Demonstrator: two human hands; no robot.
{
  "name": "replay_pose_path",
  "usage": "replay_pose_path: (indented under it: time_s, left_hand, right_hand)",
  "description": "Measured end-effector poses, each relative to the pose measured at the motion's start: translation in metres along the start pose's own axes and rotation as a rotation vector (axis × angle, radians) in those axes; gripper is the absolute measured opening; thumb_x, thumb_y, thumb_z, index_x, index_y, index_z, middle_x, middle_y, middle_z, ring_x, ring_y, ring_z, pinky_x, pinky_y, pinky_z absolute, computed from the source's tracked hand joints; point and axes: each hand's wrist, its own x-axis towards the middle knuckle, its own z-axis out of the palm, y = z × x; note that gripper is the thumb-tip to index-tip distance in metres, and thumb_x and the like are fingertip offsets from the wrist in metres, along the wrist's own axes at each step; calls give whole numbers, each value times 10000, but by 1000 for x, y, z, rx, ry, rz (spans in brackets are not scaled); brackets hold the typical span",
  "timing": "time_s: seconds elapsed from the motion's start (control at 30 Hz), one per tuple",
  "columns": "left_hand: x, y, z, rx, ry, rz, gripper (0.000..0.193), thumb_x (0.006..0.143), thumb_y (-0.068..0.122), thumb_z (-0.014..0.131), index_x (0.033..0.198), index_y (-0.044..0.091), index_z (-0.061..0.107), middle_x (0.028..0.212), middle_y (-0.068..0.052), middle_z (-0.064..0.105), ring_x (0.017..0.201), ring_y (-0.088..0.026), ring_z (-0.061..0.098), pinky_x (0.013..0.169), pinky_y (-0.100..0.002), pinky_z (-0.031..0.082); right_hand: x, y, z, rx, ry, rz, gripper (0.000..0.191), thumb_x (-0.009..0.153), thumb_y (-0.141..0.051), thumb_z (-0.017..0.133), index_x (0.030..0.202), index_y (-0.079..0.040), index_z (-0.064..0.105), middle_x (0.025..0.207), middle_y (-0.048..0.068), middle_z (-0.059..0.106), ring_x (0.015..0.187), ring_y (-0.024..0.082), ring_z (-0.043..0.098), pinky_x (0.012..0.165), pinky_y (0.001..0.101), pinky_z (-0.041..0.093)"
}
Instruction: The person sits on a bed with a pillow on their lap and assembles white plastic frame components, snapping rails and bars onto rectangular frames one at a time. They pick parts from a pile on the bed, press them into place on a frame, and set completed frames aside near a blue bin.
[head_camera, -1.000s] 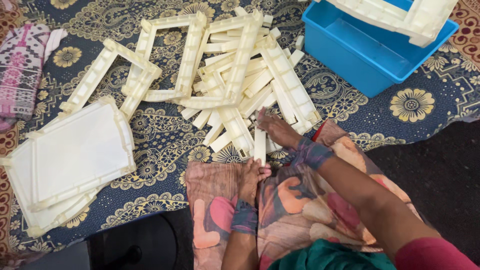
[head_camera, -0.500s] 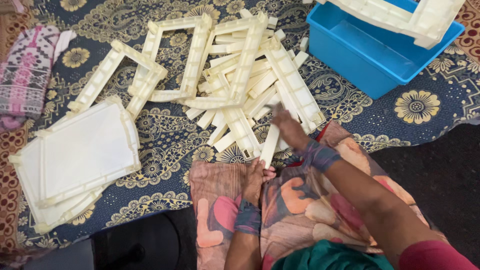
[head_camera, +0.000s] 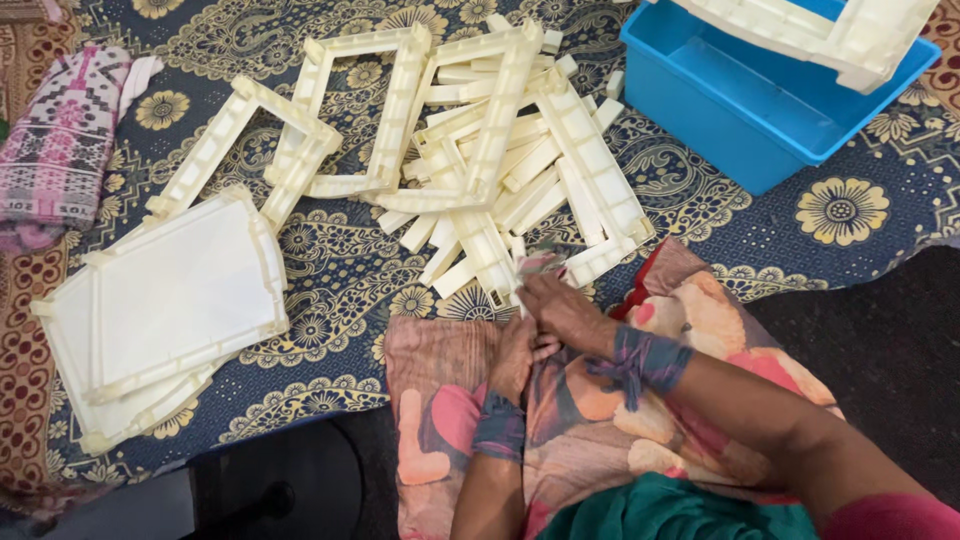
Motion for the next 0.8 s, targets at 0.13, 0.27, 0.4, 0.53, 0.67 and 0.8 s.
replay_pose_path:
  time_s: [0.13, 0.27, 0.4, 0.53, 0.67, 0.8]
  left_hand:
    - [2, -6, -2, 31, 31, 24, 394, 1013, 308, 593, 1234, -16, 561, 945, -133, 698, 750, -224, 702, 709, -414, 672]
    - [-7, 1, 3, -6, 52, 51, 380, 1014, 347, 544, 1231, 35, 552, 843, -170, 694, 619, -215, 654, 627, -389, 648]
    - [-25, 20, 16, 69, 62, 86, 388, 1032, 304, 529, 1260, -5, 589, 904, -153, 720, 665, -197, 690, 625, -338, 627]
    - [-40, 32, 26, 170, 33, 139, 348, 1015, 148, 553, 1336, 15, 560, 1019, -130, 712, 790, -170, 694, 716, -315, 625]
    - [-40, 37, 31, 105, -34, 136, 389, 998, 100, 527, 1386, 80, 506, 1080, -98, 712, 859, -161, 703, 749, -310, 614]
    - [-46, 39, 33, 40, -90, 124, 461, 976, 106, 555, 1431, 97, 480, 1124, -55, 687, 909, -151, 710, 786, -314, 623]
  right_hand:
    - [14, 10, 4, -55, 24, -101, 456, 770, -120, 661, 1188, 58, 611, 1197, 207, 607, 1095, 381, 595, 936, 453, 501]
    - [33, 45, -1, -26, 97, -19, 443, 843, -46, 625, 1268, 75, 645, 1038, 193, 672, 964, 363, 637, 858, 432, 528]
    - [38, 73, -16, 285, 170, 279, 244, 851, -81, 620, 1068, 23, 660, 1005, 203, 682, 947, 376, 660, 837, 450, 532]
    - [25, 69, -29, 655, 66, 763, 251, 986, -153, 594, 1120, 55, 640, 1076, 212, 643, 852, 366, 705, 766, 464, 556]
    - [7, 35, -24, -1, 126, 19, 498, 877, -45, 626, 1354, 87, 578, 1322, 271, 576, 1325, 400, 478, 1102, 477, 413]
    - [4, 16, -10, -7, -98, -157, 540, 757, -108, 657, 1256, 73, 564, 1369, 235, 552, 1456, 423, 383, 1241, 547, 244]
